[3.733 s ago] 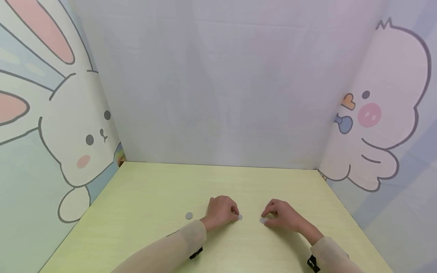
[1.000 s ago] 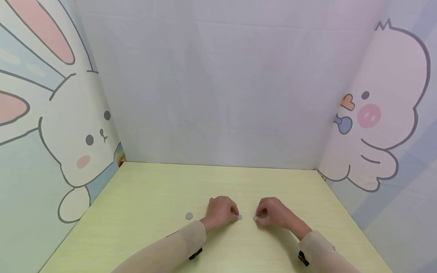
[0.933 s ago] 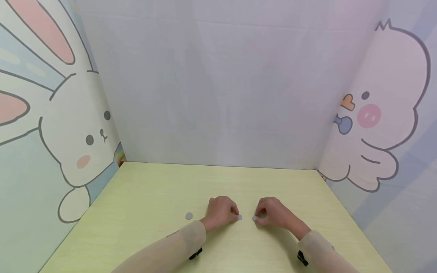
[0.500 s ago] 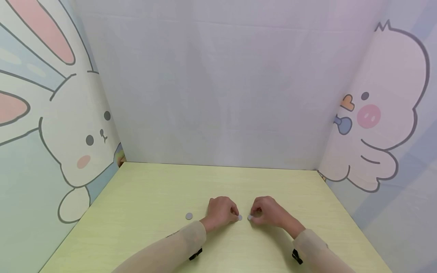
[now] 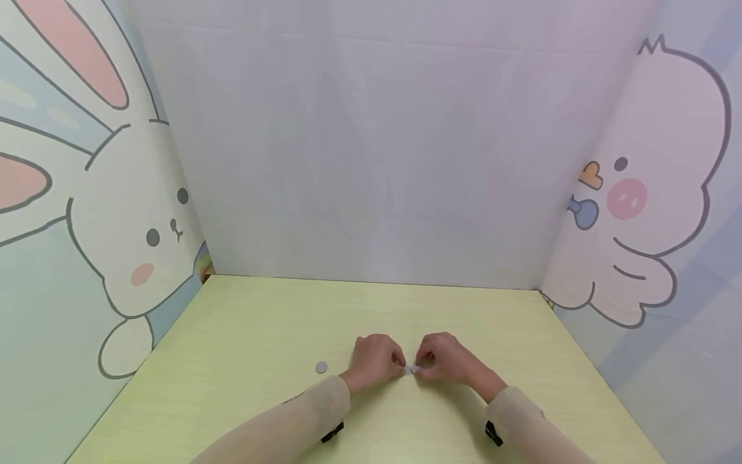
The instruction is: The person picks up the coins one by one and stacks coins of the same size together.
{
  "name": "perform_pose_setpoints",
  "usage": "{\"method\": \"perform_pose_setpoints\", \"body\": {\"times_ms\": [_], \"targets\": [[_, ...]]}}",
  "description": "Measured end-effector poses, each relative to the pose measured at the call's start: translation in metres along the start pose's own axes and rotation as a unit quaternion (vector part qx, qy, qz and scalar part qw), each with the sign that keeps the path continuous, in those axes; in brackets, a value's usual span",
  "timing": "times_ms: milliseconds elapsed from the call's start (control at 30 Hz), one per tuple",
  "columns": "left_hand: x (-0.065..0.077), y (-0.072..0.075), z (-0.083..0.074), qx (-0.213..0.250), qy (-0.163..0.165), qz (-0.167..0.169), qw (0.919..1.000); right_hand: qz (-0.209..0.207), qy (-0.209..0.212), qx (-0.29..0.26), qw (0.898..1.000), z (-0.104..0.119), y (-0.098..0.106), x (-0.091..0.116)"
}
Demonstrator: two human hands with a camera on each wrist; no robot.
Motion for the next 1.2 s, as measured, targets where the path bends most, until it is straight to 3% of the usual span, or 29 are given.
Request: {"method": "perform_pose_setpoints", "body": {"times_ms": [333,700,1067,1200], "targets": [[0.0005,0.0025,-0.0011,-0.002,0.0,0.009,1.0,0.017,-0.017,0.003,1.0,0.0036,-0.0057,-0.0058],[0.0018,0.0046,-0.002,0.001,-0.009,-0.002,1.0,0.005,-0.002,0.012,1.0,0.005,-0.0085,-0.0078],[-0.0002,-0.0006,0.0009,-0.012,-0.018,-0.019,0.9996,0.001,-0.022,-0.002,1.0,0.0007,-0.0099,-0.0063],[0.0,0.0001,0.0008,-0.006,-0.012,-0.01,0.9999,-0.001,-0.036,-0.011,0.999,-0.0008,-0.01,-0.0056]]}}
Point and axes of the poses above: each hand's wrist, its own x-axis away from the middle knuckle, its own y-axis out of the back of the hand, z = x × y, the point moved 6 cm from there along -x, towards the middle knuckle, and after that the axes turned 5 degrees about -x, right-handed, at the moved point
